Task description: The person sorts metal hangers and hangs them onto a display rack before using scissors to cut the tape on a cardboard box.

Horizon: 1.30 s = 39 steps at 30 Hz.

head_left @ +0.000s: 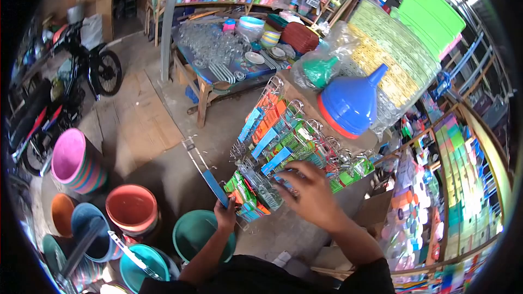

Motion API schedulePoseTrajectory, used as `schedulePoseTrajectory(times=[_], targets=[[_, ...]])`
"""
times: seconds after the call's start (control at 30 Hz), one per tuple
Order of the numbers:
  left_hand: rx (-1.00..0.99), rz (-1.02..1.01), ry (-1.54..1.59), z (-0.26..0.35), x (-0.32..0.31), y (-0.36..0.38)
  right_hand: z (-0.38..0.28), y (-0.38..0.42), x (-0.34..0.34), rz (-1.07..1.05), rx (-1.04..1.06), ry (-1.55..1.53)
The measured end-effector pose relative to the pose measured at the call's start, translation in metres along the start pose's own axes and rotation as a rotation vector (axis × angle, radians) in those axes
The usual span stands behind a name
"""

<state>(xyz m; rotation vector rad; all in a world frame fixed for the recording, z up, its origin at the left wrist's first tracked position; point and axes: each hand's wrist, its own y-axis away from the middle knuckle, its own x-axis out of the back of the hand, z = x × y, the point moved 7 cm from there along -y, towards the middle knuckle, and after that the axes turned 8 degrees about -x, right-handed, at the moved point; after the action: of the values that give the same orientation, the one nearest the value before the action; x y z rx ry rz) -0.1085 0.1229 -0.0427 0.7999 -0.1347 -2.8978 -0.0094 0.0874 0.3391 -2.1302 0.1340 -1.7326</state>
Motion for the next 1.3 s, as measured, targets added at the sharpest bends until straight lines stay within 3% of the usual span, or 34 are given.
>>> schedulePoseTrajectory(times=[0.3, 0.37, 0.43, 0.53, 0.63, 0.77, 0.83, 0.9, 0.97, 1.3], targets=[[0.011, -0.663, -0.203, 0.058, -0.001, 0.042, 0.016, 0.011, 0.018, 0.297, -0.371, -0.556], [0.012, -0.751, -0.256, 0.084, -0.014, 0.050, 0.030, 0.015, 0.014, 0.133, -0.405, -0.722], [0.052, -0.886, -0.232, 0.091, -0.027, 0.058, 0.033, 0.020, 0.030, 0.228, -0.392, -0.730], [0.021, -1.031, -0.313, 0.093, -0.045, 0.055, 0.054, 0.025, 0.038, 0.114, -0.404, -0.715], [0.077, -1.068, -0.358, 0.092, -0.065, 0.045, 0.064, 0.022, 0.054, 0.042, -0.398, -0.952], [-0.002, -1.095, -0.361, 0.088, -0.098, 0.032, 0.088, 0.012, 0.070, 0.000, -0.476, -0.742], [-0.290, -0.983, -0.552, 0.109, -0.119, 0.025, 0.098, 0.005, 0.070, 0.003, -0.507, -0.714], [-0.248, -0.936, -0.519, 0.102, -0.126, 0.019, 0.106, -0.001, 0.071, 0.025, -0.536, -0.655], [-0.376, -0.811, -0.488, 0.096, -0.128, 0.008, 0.108, -0.006, 0.068, 0.021, -0.552, -0.663], [-0.392, -0.687, -0.508, 0.088, -0.140, 0.003, 0.102, -0.017, 0.076, 0.048, -0.469, -0.475]])
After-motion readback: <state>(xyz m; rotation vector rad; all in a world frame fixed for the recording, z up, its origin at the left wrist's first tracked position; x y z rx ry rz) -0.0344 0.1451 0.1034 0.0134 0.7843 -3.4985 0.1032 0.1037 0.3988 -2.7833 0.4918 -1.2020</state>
